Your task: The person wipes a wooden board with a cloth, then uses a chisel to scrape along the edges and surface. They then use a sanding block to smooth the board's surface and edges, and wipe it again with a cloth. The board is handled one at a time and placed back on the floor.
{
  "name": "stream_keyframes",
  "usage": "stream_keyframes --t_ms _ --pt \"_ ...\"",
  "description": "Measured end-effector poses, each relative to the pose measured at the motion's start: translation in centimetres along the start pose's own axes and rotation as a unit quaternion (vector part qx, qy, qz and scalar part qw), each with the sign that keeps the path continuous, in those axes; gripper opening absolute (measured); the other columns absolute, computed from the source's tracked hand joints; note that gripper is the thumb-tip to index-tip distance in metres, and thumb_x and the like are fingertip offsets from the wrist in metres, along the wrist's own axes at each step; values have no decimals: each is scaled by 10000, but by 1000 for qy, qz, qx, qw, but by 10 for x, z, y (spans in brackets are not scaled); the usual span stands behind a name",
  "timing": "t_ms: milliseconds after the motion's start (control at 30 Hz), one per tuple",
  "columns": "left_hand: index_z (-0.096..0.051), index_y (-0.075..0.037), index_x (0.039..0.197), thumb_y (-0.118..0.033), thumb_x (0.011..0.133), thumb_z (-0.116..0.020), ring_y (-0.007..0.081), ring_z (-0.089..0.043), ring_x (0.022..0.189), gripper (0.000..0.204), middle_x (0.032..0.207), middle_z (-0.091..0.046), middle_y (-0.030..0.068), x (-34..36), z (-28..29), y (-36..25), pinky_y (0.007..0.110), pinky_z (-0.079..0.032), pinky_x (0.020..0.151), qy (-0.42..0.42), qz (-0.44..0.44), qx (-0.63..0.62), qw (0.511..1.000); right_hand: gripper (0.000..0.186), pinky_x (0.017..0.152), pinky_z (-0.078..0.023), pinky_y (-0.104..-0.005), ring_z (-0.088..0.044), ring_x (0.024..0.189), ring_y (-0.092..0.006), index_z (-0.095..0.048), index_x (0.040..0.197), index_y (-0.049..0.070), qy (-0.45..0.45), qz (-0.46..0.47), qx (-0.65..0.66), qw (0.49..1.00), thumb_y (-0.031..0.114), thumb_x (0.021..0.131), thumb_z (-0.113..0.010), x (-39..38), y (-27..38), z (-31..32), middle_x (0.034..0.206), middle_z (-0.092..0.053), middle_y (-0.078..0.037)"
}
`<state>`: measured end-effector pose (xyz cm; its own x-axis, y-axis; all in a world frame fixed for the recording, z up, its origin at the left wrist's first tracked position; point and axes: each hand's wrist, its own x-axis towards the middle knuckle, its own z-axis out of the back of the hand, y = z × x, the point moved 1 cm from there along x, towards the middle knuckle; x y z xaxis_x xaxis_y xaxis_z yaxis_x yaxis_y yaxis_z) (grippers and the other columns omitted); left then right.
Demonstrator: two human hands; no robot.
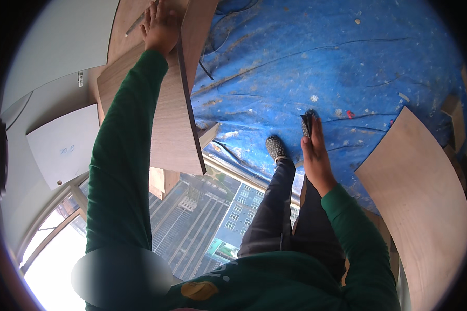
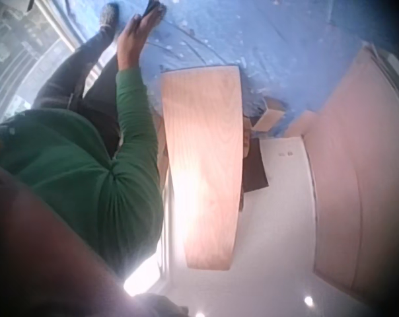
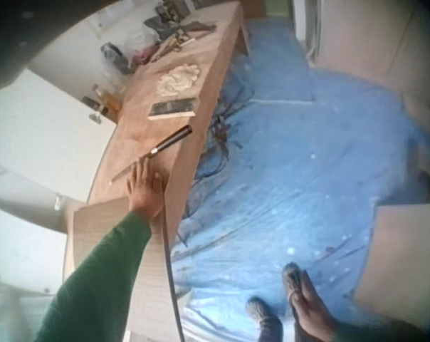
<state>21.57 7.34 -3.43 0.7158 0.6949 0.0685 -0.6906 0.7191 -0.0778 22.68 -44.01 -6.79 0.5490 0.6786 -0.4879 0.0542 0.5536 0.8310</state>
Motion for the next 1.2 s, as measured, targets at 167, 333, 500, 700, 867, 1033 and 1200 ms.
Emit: stream_keyframes --t_ms 167,333,500,700,867,1033,1200 --pt "-200 -59 1649 -363 1042 -480 357 -140 1599 734 1726 -180 158 -40 6 -2 552 -111 1278 -8 -78 41 996 717 1279 -160 -434 -111 1593 -396 -187 1645 36 14 0 8 1000 492 1116 -351 -7 -12 -3 1703 -160 -258" --pt "-169 1 1638 -240 1029 -475 380 -190 1584 723 1711 -183 215 -168 36 -32 526 -166 1280 49 -93 38 994 714 1278 -161 -436 -133 1590 -395 -201 1638 20 22 9 -11 1000 487 1117 -344 -5 -5 9 1698 -178 -258" --pt "-195 40 1620 -196 1009 -503 413 -244 1562 724 1685 -234 254 -289 64 -39 547 -192 1269 110 -56 24 992 667 1272 -188 -423 -175 1584 -385 -228 1630 17 34 10 10 999 428 1125 -372 7 13 16 1692 -207 -252" --pt "-226 31 1616 -172 1018 -468 393 -220 1574 677 1689 -234 239 -349 66 -41 555 -168 1274 121 -41 4 992 718 979 -404 -350 -435 1151 -241 -232 1636 27 39 -28 26 999 473 1107 -426 1 0 30 1451 -441 -160" --pt "-220 -25 1637 -182 1033 -430 298 -171 1600 659 1718 -212 149 -178 44 -43 527 -126 1291 58 -42 34 997 625 1226 -273 -408 -257 1538 -379 -232 1624 3 64 -49 -19 997 358 1134 -391 -2 -13 54 1657 -259 -257" --pt "-505 -60 1479 -260 1039 -454 309 -330 1520 486 1614 -411 113 -59 10 -28 498 -234 1259 -46 -23 11 999 649 954 -495 -372 -600 1085 -253 -215 1641 40 58 -95 -22 994 392 1128 -398 -3 3 82 1266 -584 -141" --pt "-776 -68 1048 -371 984 -586 326 -543 1248 364 1273 -672 89 -40 18 -27 469 -396 1113 -94 34 -131 986 646 793 -489 -332 -533 900 -155 -228 1648 99 14 -116 -12 993 423 1119 -406 -16 -11 103 1085 -556 -52"
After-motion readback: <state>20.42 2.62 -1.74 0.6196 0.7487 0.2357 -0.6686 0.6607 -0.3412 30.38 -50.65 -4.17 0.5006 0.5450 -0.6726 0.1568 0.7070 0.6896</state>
